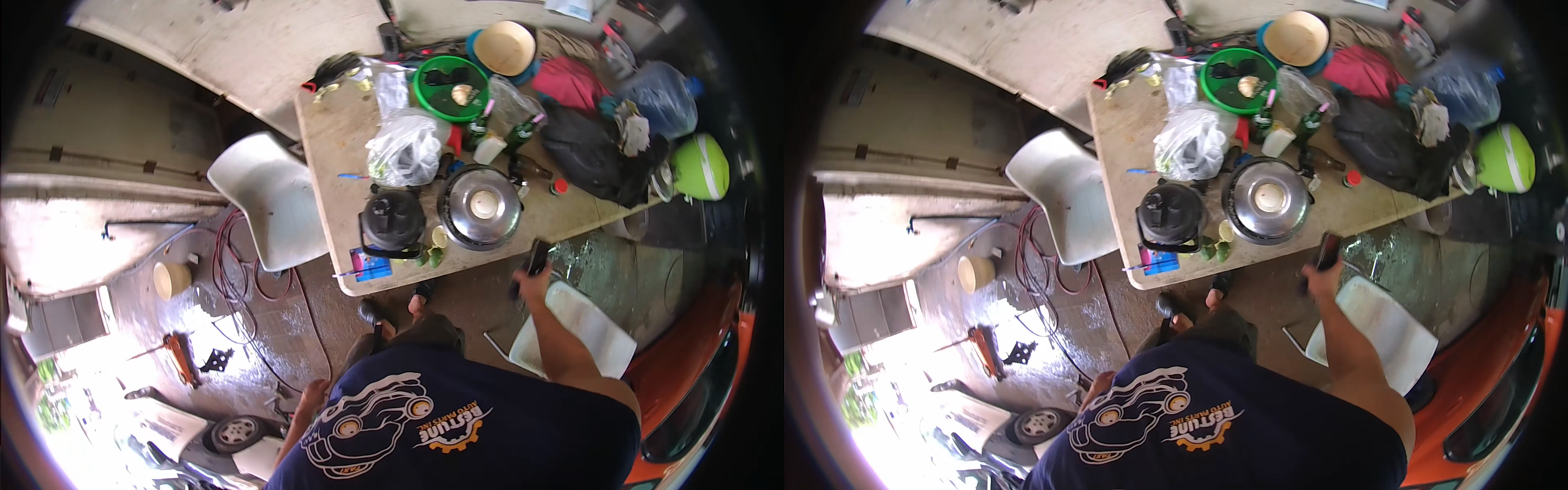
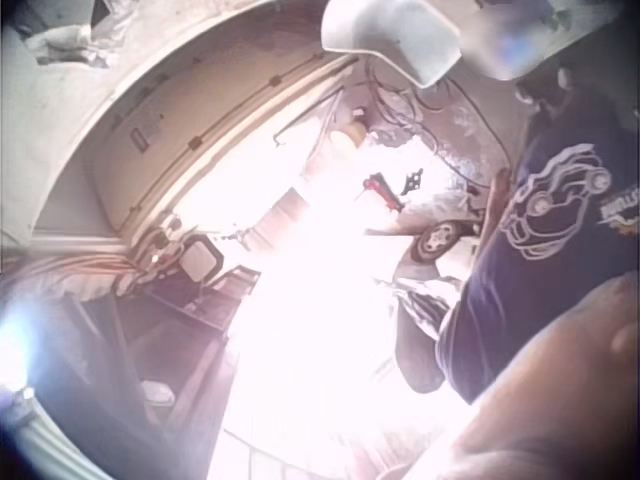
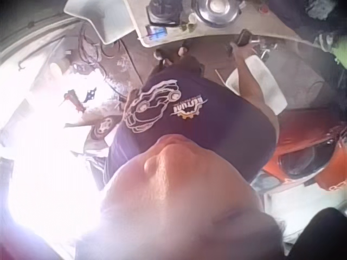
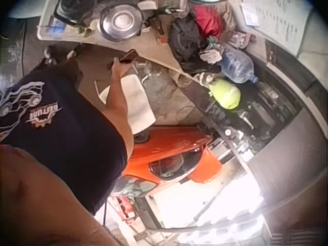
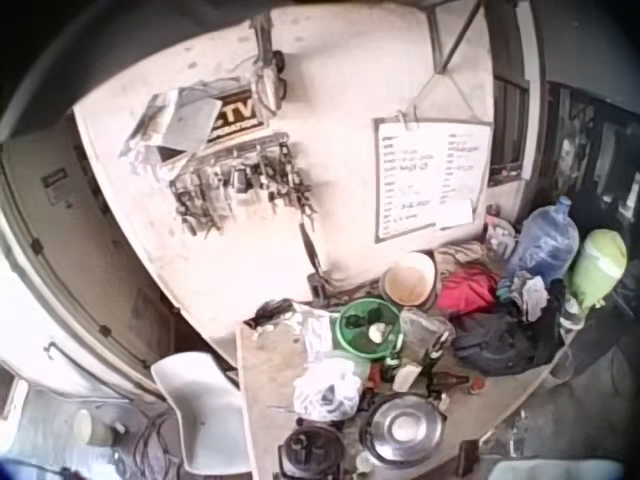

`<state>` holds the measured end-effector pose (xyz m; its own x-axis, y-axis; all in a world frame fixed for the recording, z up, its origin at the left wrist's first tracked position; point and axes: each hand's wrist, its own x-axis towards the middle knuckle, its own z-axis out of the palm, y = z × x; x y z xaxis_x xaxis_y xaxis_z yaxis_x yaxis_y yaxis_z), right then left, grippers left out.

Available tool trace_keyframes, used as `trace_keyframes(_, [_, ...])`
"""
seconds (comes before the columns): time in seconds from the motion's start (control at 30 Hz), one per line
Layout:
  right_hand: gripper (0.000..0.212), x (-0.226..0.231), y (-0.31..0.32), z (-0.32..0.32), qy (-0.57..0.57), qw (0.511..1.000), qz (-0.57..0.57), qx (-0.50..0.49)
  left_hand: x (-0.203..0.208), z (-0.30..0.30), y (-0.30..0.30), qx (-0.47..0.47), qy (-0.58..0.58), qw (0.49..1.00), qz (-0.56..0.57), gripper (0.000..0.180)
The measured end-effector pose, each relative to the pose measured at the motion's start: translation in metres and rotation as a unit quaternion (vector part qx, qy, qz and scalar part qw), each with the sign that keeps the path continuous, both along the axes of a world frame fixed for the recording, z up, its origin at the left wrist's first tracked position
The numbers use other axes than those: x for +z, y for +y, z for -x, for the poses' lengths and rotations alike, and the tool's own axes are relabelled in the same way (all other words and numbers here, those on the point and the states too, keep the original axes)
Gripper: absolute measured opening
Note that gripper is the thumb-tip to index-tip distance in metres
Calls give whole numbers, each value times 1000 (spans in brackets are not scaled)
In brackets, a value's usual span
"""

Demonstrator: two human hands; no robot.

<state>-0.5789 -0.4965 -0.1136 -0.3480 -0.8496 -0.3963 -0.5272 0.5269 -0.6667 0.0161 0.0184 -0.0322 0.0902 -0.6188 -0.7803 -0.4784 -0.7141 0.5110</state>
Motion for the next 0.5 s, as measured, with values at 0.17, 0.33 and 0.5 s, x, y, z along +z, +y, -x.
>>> trace_keyframes(0.17, [115,136,90,-108,-86,923,-111,358,5,-45,-4,-90,-98,991,9,45])
trace_keyframes(0.33, [103,149,103,-250,-244,856,-28,454,14,-89,-67,128,-73,982,-120,58])
trace_keyframes(0.5, [96,160,74,-431,-202,840,94,494,12,-133,-125,138,-35,988,-54,62])
